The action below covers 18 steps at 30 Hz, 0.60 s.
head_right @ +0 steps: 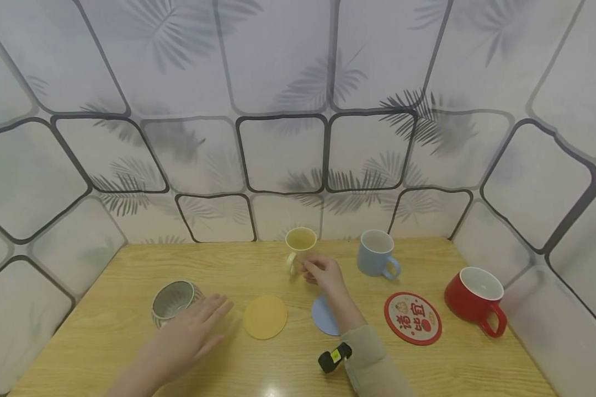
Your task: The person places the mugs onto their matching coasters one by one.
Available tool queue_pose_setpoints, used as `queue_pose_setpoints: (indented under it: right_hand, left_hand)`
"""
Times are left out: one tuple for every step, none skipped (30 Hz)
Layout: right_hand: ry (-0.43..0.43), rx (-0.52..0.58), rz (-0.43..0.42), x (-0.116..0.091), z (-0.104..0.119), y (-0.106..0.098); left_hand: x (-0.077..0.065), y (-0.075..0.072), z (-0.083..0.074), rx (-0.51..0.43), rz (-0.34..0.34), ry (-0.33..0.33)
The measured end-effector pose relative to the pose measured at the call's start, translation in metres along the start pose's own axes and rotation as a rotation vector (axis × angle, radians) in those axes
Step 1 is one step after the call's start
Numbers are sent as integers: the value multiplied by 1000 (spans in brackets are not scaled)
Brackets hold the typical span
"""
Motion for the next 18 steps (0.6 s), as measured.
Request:
queue_pose_setpoints:
  right_hand:
    - [4, -4, 1, 0, -1, -1]
    - [10, -4, 1, 0, -3, -1]
    - [15, -4, 2, 1, -5, -1]
    - [20, -7, 3, 1, -6, -1]
    - [24, -6, -1, 1, -7, -2]
    - [29, -6, -4, 2, -9, -2]
    - [34, -9, -5, 2, -10, -2]
    - [38, -7, -9, 2, -11, -2]
    - [40, -9, -11, 2, -12, -2]
    - [43, -8, -13, 2, -13, -2]
    - [45, -9, -16, 2, -14, -2]
    - [48, -8, -17, 2, -14, -2]
    - [45, -12, -16, 2, -15, -2]
    - [48, -12, -17, 2, -16, -2]
    - [47, -14, -16, 2, -16, -2]
    - [50, -14, -16, 3, -17, -3]
    - [52, -16, -15, 3, -18, -3]
    - [55, -14, -16, 3, -19, -3]
  left_hand:
    - [0, 1, -1, -5, 6, 1]
    - [0, 3, -2, -8, 12, 4]
    - [0, 5, -3, -14, 21, 3]
    - [0, 6, -4, -19, 28, 6]
    - [1, 8, -5, -22, 36, 10]
    - [1, 10, -5, -25, 45, 14]
    - [1, 12, -6, -26, 52, 19]
    - [1, 14, -7, -25, 56, 24]
    - [1, 15, -8, -25, 62, 29]
    - [1, 17, -9, -26, 65, 33]
    - [1, 18, -9, -24, 65, 36]
    - [1, 19, -9, -23, 66, 39]
    - [1, 20, -10, -22, 66, 40]
    - [1, 21, -10, -24, 67, 41]
    - [1, 22, -10, -26, 68, 42]
    - [2, 23, -10, -31, 68, 42]
    - [2, 24, -11, -34, 71, 43]
    - [2, 25, -11, -38, 72, 45]
Point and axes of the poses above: each hand's wrist, its own x-axis towards the middle knuckle, its own y-axis out of the palm, z = x × y, the point moved 9 cm from there along x, towards the middle knuckle, and after that the axes turned 8 degrees about -y, right-handed, at the moved point
